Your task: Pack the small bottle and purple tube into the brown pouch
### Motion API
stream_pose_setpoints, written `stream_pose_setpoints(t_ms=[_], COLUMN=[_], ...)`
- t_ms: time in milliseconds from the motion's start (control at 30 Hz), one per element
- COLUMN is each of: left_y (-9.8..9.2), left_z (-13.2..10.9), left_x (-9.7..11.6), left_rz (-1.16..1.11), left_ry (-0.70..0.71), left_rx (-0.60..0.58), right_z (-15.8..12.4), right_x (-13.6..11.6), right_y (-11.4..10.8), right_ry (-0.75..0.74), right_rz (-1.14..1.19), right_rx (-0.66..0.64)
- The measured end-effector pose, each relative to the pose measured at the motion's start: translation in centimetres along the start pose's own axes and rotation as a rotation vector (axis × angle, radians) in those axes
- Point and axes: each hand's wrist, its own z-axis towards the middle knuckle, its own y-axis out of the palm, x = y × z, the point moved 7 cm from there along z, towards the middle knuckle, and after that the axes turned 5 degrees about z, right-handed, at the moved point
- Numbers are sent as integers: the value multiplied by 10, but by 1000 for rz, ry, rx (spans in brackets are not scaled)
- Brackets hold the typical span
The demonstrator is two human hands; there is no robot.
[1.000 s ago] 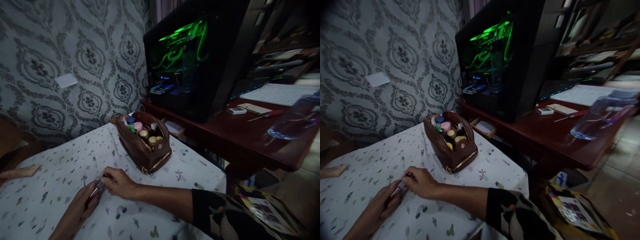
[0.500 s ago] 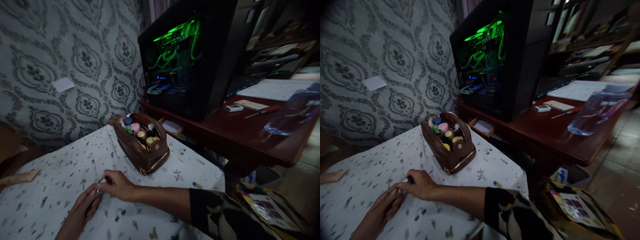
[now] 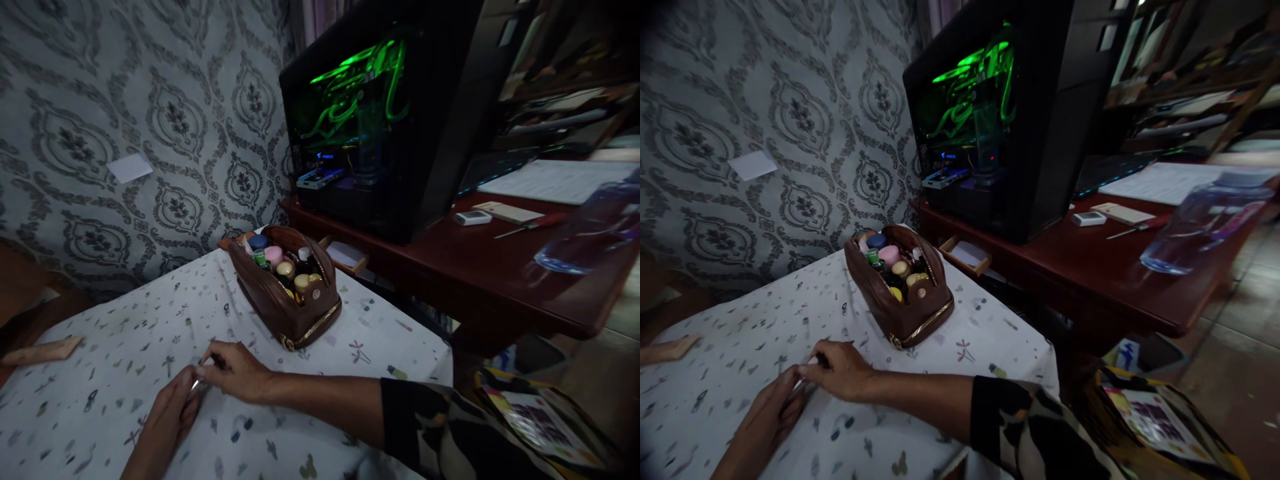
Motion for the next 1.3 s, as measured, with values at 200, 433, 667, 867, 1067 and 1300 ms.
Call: stream_pose_setpoints(t_ms=[200,433,667,867,1067,1300], left_y=[4,0,15,19,20,38], left_z=[-3,0,-1,1,-13,-29], left_x=[5,7,46,77,105,125], left_rz=[17,-55,127,88,82,290], left_ry=[24,24,305,394,564,717], left_rx=[19,85,35,48,110,191], right_z=[0,-1,1,-8,-27,-36], right_x=[0,1,-12,-55,-100,-110], right_y=[-1,1,-9,-26,-39,-52], right_ry=[0,59,-12,-199,-404,-450], right_rz=[-21,104,189,74,-56,-63], right_rx=[2,1,101,196,186,211])
